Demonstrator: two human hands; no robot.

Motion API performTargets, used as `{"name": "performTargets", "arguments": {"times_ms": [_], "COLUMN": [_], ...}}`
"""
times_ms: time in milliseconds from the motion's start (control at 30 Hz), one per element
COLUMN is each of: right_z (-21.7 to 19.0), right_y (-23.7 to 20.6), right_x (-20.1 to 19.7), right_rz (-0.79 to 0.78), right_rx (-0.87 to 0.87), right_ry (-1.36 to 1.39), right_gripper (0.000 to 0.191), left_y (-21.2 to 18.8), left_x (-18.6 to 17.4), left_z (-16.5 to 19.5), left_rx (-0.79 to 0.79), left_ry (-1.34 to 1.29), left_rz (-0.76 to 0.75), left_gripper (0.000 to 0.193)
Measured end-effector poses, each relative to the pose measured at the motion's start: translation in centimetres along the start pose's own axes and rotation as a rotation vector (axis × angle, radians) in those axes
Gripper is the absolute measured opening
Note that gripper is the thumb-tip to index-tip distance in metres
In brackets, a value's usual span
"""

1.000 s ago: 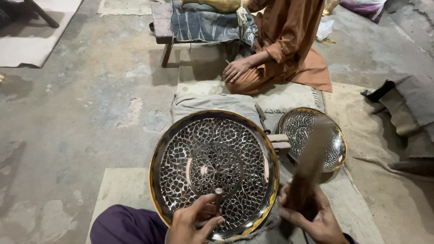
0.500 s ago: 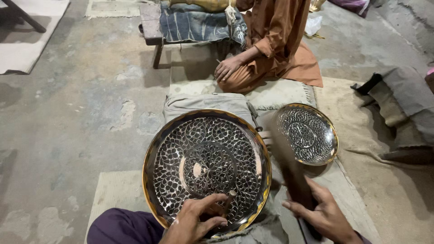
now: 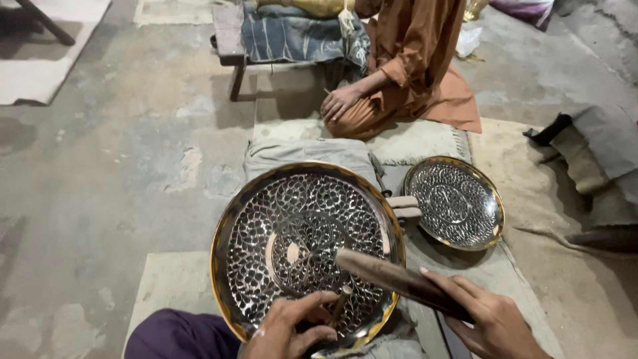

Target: The person sits on the floor holding a small punch against a large decorative brass tray and strikes it repeatedly with a wooden mallet, working the engraved pattern across the tray surface. A second finished tray rests beside the work area.

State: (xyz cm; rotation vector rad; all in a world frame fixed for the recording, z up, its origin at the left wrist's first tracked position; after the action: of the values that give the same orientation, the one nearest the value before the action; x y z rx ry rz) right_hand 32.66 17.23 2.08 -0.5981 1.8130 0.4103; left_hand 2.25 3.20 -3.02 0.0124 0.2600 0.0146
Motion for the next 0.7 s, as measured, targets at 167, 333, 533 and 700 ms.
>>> {"name": "performTargets", "arguments": {"times_ms": [167,333,533,700], "right_z": [0.4,0.4,0.4,0.9], "right_y": [-0.1,-0.2,-0.2,-0.2], "right_x": [-0.7,-0.1,-0.6,0.2], "right_rz": [0.18,0.116,0.225,0.034], "right_rx": [-0.188,-0.192,-0.196,-0.011], "right_ry": [0.106,0.187,0.298,-0.194], "right_gripper": [0.093,0.087,0.085,0.085], "left_y": [-0.2,-0.3,0.0,-0.3], "left_x": [-0.1,-0.3,-0.5,-0.4], "left_z": [0.2,0.9,1.0,0.8], "left_rx": [-0.156,-0.203,-0.097,-0.097], "left_ry": [0.061,0.087,0.064,0.042], "left_rz": [-0.024,-0.039,-0.028,-0.03], "left_gripper": [0.046,0.048,0.047,0.046]}}
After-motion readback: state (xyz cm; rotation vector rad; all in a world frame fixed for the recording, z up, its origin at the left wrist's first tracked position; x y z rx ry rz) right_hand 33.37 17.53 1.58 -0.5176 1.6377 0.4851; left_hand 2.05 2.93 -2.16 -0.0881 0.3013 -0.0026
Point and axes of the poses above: each hand's wrist, its own y-axis towards the middle knuckle, its own x-axis out of the palm, z = x × y, the point moved 3 cm from there along y, towards the middle knuckle, and after that the axes turned 9 degrees about z, right-handed, at the moved point
